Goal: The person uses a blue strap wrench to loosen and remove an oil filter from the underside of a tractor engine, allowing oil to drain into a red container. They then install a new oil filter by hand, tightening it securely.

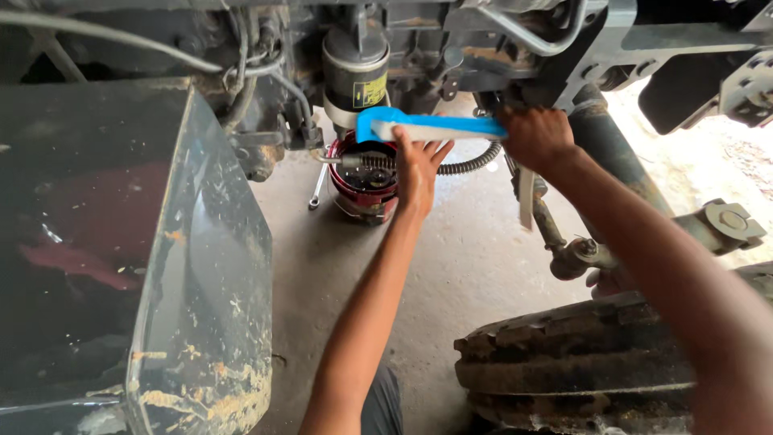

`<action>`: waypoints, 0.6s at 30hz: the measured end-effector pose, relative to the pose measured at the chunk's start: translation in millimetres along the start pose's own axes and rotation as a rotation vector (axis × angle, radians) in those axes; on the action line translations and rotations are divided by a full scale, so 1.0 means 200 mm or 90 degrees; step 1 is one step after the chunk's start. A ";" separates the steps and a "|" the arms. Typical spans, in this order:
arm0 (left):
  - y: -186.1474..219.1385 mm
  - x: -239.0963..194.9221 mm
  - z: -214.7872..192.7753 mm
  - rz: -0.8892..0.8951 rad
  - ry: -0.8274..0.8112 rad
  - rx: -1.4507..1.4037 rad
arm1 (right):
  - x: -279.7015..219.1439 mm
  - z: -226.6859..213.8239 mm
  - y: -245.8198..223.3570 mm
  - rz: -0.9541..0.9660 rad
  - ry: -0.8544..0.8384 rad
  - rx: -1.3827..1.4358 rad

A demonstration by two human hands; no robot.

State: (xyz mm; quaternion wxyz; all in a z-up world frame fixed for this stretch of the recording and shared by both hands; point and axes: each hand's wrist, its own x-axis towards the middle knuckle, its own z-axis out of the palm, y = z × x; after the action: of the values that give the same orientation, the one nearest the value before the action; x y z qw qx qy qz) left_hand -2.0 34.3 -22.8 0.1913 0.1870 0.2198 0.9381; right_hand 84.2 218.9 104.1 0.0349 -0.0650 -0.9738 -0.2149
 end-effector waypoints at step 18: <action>-0.21 0.02 -0.11 -0.113 0.113 0.017 | -0.13 -0.08 0.03 0.061 -0.057 0.013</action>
State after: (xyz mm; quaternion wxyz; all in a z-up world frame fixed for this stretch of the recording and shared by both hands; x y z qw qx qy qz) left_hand -3.6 64.2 -61.2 0.2509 0.0855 0.2639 0.9274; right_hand 110.5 214.7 119.7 0.0023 -0.1205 -0.9724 -0.1999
